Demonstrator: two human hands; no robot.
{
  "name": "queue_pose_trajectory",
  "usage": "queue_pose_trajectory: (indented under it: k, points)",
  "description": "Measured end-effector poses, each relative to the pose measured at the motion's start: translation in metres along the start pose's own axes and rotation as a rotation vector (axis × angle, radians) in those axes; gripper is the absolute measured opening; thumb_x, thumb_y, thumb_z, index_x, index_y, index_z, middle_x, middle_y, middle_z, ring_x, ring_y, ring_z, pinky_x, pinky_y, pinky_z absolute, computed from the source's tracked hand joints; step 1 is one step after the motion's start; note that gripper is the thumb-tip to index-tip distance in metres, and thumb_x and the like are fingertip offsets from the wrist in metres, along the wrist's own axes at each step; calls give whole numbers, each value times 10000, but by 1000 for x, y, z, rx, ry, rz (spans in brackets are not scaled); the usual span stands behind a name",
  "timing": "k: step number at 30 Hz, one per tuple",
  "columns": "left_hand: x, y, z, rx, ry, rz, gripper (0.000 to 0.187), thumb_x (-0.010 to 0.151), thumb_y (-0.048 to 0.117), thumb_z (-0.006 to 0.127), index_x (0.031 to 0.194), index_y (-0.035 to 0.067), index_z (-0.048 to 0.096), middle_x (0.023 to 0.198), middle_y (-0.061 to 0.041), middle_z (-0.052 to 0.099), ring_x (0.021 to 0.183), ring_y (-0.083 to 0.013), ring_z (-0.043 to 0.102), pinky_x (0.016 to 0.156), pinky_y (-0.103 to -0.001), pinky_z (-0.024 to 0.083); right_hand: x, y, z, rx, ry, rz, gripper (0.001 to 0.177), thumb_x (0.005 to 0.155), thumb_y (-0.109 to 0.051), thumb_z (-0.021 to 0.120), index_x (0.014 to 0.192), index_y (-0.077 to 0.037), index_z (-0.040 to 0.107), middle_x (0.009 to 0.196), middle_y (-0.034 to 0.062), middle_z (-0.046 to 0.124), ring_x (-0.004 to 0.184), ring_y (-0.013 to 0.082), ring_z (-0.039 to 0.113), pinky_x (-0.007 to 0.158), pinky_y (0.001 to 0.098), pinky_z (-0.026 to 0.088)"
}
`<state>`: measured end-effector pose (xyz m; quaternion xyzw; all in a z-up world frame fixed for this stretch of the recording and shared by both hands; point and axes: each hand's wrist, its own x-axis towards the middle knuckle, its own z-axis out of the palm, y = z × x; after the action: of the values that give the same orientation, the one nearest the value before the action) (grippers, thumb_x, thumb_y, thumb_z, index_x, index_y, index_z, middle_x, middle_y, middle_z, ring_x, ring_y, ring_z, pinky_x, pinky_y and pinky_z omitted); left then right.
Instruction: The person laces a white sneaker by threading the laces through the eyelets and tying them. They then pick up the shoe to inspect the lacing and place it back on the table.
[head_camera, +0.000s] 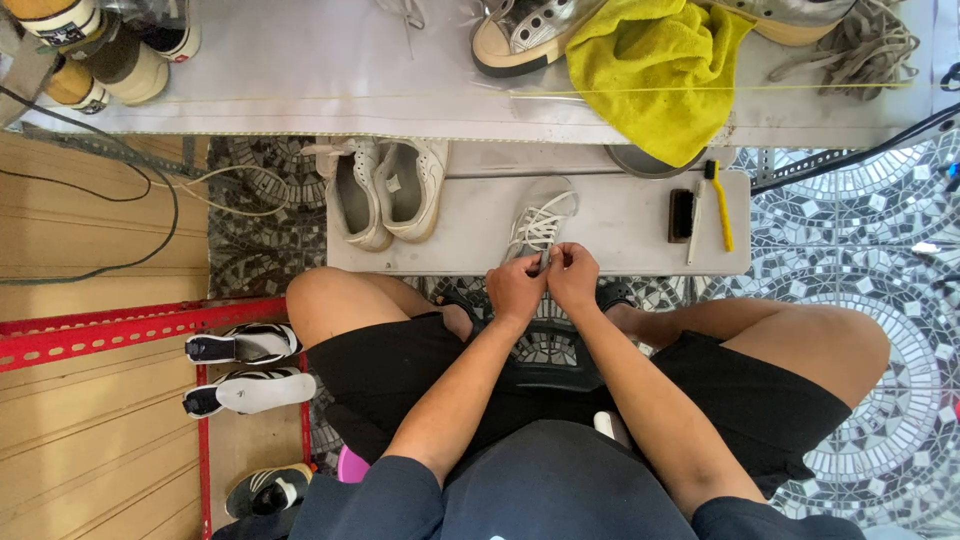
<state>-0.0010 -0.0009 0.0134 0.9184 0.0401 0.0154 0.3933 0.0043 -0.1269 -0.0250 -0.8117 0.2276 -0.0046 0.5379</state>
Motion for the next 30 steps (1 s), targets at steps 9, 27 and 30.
queue_pose_trajectory:
  k: [9,27,30]
  points:
    - [38,13,-49,80,120,419,236,948,283,797,1183,269,792,938,39,605,891,-259,723,786,-416,630,-17,-17,-18,186,-52,82,182,1126,-217,768,1132,-57,854,894,150,833,853,232,769,807,403,598]
    - [58,0,-38,524,-80,651,93,985,267,837,899,236,854,1531,-37,565,1354,-308,474,1001,-476,406,-22,4,-8,232,-136,107,586,884,-271,1031,1342,11,798,1156,257,836,1060,309,822,853,436,683]
    - [60,-7,-29,475,-45,680,139,960,296,852,837,231,854,1514,-8,603,1364,-317,492,1006,-507,418,-26,3,-5,282,-115,91,540,904,-182,995,1341,56,786,1164,314,818,1122,359,795,885,464,659]
